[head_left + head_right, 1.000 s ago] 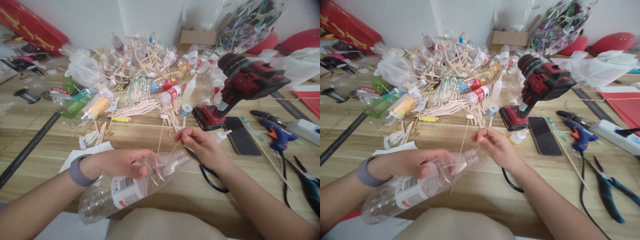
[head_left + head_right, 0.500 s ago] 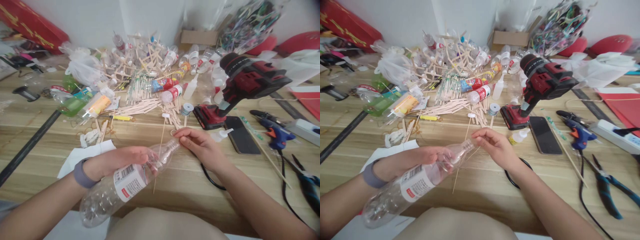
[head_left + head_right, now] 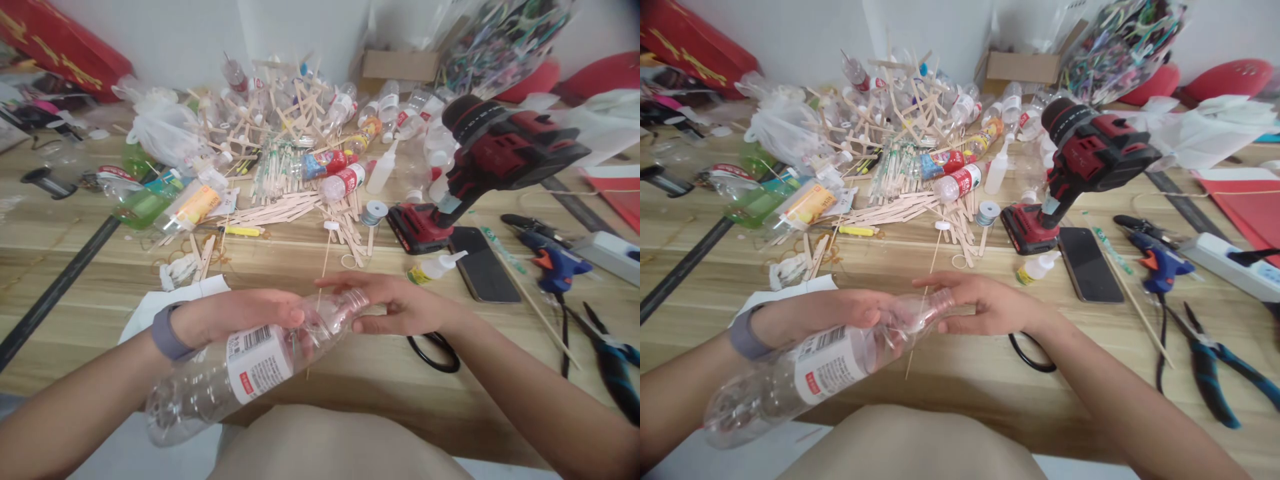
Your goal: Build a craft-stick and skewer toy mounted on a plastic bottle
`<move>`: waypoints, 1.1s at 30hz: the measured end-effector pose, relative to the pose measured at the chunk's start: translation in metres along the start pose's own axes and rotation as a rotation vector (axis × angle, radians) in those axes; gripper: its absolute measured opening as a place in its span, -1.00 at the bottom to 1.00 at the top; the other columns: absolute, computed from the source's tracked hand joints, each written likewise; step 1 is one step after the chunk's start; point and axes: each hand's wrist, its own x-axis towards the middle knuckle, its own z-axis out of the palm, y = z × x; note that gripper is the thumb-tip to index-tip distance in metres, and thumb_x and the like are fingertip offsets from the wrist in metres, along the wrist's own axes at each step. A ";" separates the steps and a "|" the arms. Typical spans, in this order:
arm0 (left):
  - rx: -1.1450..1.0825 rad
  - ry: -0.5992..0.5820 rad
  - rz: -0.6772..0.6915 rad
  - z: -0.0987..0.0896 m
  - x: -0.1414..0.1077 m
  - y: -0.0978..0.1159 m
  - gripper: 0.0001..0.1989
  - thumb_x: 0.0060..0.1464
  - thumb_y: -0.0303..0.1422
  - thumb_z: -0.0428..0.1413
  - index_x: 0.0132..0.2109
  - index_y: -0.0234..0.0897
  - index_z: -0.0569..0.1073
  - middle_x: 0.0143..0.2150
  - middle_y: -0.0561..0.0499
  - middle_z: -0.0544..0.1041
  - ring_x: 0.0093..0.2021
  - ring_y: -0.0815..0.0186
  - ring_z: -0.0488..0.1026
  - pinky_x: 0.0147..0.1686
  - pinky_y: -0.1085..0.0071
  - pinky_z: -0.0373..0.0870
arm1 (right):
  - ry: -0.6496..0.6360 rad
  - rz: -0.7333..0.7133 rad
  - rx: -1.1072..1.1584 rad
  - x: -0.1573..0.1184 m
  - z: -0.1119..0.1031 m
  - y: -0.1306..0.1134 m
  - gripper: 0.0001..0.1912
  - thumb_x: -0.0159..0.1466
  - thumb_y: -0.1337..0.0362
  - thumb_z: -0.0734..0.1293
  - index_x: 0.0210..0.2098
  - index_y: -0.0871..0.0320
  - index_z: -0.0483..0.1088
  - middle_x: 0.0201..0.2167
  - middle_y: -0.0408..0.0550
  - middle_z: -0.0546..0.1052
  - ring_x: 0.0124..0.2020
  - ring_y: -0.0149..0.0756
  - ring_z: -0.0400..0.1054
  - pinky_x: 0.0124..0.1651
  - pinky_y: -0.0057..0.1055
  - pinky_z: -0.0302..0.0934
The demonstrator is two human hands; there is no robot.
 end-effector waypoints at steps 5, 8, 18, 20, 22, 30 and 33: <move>-0.119 -0.036 -0.017 0.000 0.002 -0.002 -0.41 -0.02 0.08 0.19 -0.02 -0.28 0.51 -0.23 0.02 0.50 -0.25 0.31 0.38 -0.25 0.44 0.29 | 0.054 0.037 0.197 -0.003 0.003 0.008 -0.77 0.30 0.23 0.40 -0.06 0.07 0.59 0.20 0.10 0.44 0.14 -0.22 0.40 0.13 -0.27 0.29; -0.136 -0.015 -0.022 0.000 0.003 -0.003 -0.42 -0.04 0.07 0.21 -0.05 -0.31 0.51 -0.22 0.01 0.51 -0.23 0.29 0.40 -0.24 0.44 0.30 | 0.145 0.056 0.314 -0.007 0.007 0.016 -0.78 0.25 0.15 0.45 -0.13 0.03 0.62 0.15 0.05 0.50 0.09 -0.23 0.43 0.11 -0.29 0.30; -0.200 -0.002 0.012 -0.001 0.004 -0.008 -0.39 -0.03 0.05 0.24 0.01 -0.34 0.50 -0.22 -0.03 0.58 -0.25 0.30 0.45 -0.22 0.43 0.36 | 0.152 0.067 0.406 -0.016 0.008 0.019 -0.70 0.35 0.05 0.32 -0.07 0.02 0.60 0.20 0.06 0.46 0.14 -0.21 0.41 0.14 -0.31 0.26; -0.210 0.002 0.021 0.000 0.005 -0.011 -0.41 -0.03 0.04 0.25 -0.01 -0.35 0.50 -0.23 -0.03 0.57 -0.24 0.30 0.46 -0.18 0.41 0.37 | 0.120 0.069 0.427 -0.017 0.008 0.020 -0.70 0.36 0.06 0.32 -0.06 0.03 0.59 0.20 0.08 0.47 0.13 -0.20 0.42 0.12 -0.30 0.28; -0.229 0.005 0.021 0.001 0.007 -0.014 -0.39 -0.06 0.05 0.27 -0.03 -0.36 0.51 -0.24 -0.03 0.56 -0.24 0.30 0.47 -0.16 0.39 0.37 | 0.121 0.066 0.442 -0.017 0.008 0.022 -0.71 0.34 0.06 0.35 -0.08 0.04 0.60 0.18 0.08 0.48 0.10 -0.20 0.44 0.09 -0.29 0.30; -0.131 0.009 0.071 0.011 0.012 -0.028 -0.24 -0.04 0.12 0.24 0.17 -0.30 0.42 -0.04 -0.09 0.54 -0.13 0.21 0.47 -0.11 0.32 0.37 | 0.280 0.080 0.404 -0.023 0.011 0.021 -0.81 0.27 0.09 0.43 -0.25 0.03 0.65 0.14 0.04 0.50 -0.11 -0.30 0.50 -0.11 -0.40 0.37; 0.033 0.088 0.131 0.017 0.004 -0.028 -0.28 0.13 0.09 0.11 0.32 -0.20 0.28 0.07 -0.11 0.53 -0.11 0.18 0.51 -0.12 0.31 0.38 | 0.325 0.092 0.387 -0.025 0.012 0.016 -0.84 0.26 0.12 0.44 -0.31 0.04 0.64 0.15 0.04 0.49 -0.08 -0.26 0.48 -0.08 -0.34 0.37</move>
